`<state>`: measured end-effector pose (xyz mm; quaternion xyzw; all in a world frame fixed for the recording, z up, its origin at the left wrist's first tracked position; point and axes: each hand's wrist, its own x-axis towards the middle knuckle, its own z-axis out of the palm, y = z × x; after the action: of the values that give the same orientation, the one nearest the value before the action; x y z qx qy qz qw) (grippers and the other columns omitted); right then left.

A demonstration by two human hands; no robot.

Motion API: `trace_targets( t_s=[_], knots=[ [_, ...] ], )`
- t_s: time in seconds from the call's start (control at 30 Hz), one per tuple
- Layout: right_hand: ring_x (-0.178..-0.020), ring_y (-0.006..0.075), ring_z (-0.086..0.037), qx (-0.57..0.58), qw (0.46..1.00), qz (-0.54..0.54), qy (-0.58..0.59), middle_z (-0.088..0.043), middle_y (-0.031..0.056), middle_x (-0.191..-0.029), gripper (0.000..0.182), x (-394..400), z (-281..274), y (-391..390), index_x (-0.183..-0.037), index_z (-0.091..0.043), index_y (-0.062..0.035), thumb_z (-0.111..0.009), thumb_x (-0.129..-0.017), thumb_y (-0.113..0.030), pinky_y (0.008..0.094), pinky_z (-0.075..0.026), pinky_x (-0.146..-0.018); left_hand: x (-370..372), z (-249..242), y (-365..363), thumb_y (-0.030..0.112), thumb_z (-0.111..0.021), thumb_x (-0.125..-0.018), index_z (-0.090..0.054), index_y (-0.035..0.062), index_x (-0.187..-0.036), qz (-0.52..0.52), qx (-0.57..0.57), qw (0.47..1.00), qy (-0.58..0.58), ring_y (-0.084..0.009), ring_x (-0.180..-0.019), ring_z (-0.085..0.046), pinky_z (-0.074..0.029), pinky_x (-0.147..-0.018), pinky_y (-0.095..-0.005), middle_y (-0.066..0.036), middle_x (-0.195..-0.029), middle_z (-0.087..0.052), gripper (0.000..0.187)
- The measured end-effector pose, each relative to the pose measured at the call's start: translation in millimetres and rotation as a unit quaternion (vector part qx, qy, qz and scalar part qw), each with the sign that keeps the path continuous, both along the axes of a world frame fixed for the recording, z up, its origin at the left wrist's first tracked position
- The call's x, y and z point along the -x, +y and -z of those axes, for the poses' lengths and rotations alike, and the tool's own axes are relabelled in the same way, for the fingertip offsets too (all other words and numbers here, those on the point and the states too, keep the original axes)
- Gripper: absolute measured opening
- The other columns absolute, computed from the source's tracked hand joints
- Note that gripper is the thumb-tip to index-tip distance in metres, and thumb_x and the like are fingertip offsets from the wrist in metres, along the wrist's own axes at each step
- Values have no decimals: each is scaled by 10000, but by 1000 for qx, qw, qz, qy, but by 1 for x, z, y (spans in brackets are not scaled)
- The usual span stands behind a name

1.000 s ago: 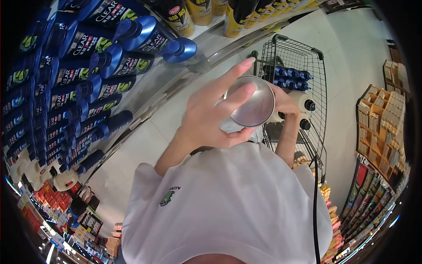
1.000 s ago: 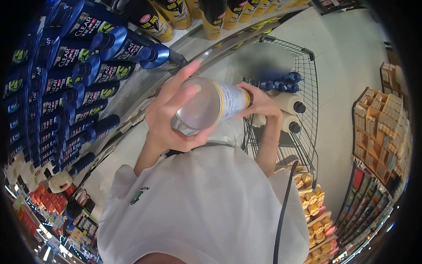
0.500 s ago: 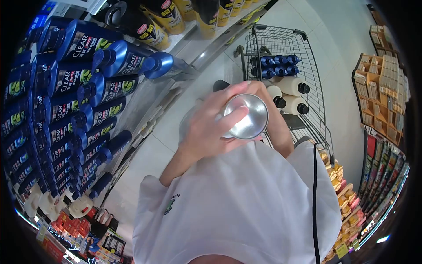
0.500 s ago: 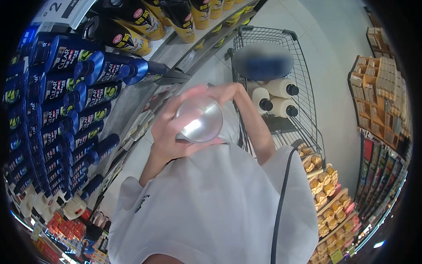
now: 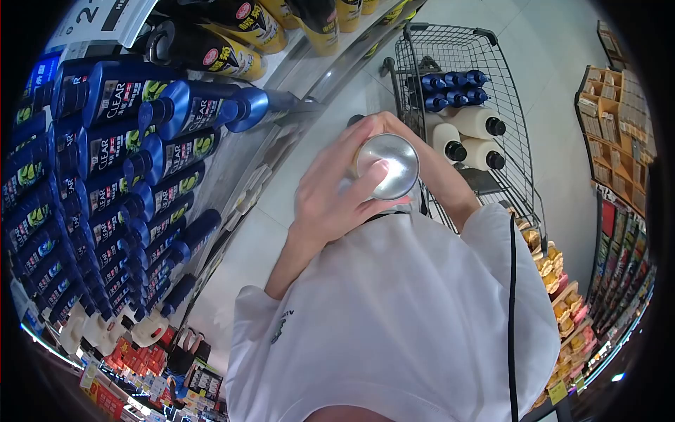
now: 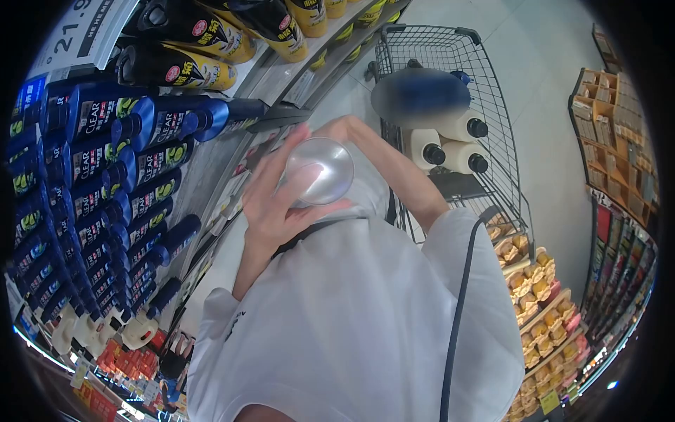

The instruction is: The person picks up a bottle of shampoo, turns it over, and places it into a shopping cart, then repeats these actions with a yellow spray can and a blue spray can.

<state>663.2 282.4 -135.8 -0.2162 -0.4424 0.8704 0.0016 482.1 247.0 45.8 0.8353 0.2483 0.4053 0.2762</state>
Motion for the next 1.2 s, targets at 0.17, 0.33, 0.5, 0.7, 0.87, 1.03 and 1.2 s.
trace_targets(
  t_s=[0.17, 0.33, 0.5, 0.7, 0.87, 1.03, 1.2],
  knots=[
    [-1219, 159, -535, -3, 1000, 19, 18, -608, 74, -1317, 837, -12, 6, -7, -1358, -550, -7, -912, -604, -48, 333, -427, -1057, -14, -2, 8, 328, -924, -627, -619, 116, -1090, 33, 42, 998, 22, -417, -1102, -661, -564, -901, -425, -274, -1308, -606, 594],
    [-1217, 153, -537, -17, 995, 100, 17, -610, 69, -1322, 835, -49, 5, -23, -1360, -554, -5, -912, -606, -33, 332, -431, -1056, -38, 9, 26, 301, -922, -646, -617, 103, -1129, 78, 77, 994, 11, -402, -1083, -667, -570, -881, -439, -277, -1326, -595, 605],
    [-1216, 147, -538, -40, 954, 292, -63, -612, 63, -1327, 832, -123, -1, -69, -1361, -558, -2, -912, -608, -18, 331, -434, -1055, -83, 20, 60, 261, -900, -695, -609, 95, -1252, 112, 109, 988, 13, -368, -1090, -667, -556, -901, -409, -252, -1331, -603, 649],
    [-1156, 190, -608, -53, 713, 642, -278, -643, 82, -1257, 1002, -249, -60, -185, -1398, -544, 5, -882, -457, -60, 330, -427, -1065, -160, 70, 96, 364, -691, -914, -510, 91, -1439, 49, 233, 962, 136, -416, -1217, -588, -474, -1026, -434, -258, -1380, -567, 619],
    [-983, 153, -676, -71, 581, 617, -525, -719, 79, -1070, 757, -296, -120, -173, -1318, -630, -9, -876, -624, -182, 309, -514, -902, -183, 169, 69, 417, -572, -984, -503, 104, -1447, 103, 234, 887, 384, -397, -1372, -451, -398, -1102, -502, -264, -1496, -439, 563],
    [-946, 255, -729, -153, 488, 399, -761, -756, 125, -1021, 773, -356, -46, -91, -1272, -696, -180, -836, -606, -545, 371, -545, -844, -174, 254, 15, 372, -602, -967, -515, 131, -1453, 315, 130, 858, 383, -334, -1491, -279, -312, -1169, -491, -184, -1587, -344, 549],
    [-1057, 306, -704, -143, 500, 264, -812, -740, 120, -1122, 750, -405, 59, -15, -1273, -679, -205, -793, -646, -599, 436, -555, -879, -160, 277, -8, 309, -637, -932, -601, 149, -1356, 336, 98, 843, 409, -248, -1510, -255, -263, -1194, -493, -114, -1577, -387, 455]
  ],
)
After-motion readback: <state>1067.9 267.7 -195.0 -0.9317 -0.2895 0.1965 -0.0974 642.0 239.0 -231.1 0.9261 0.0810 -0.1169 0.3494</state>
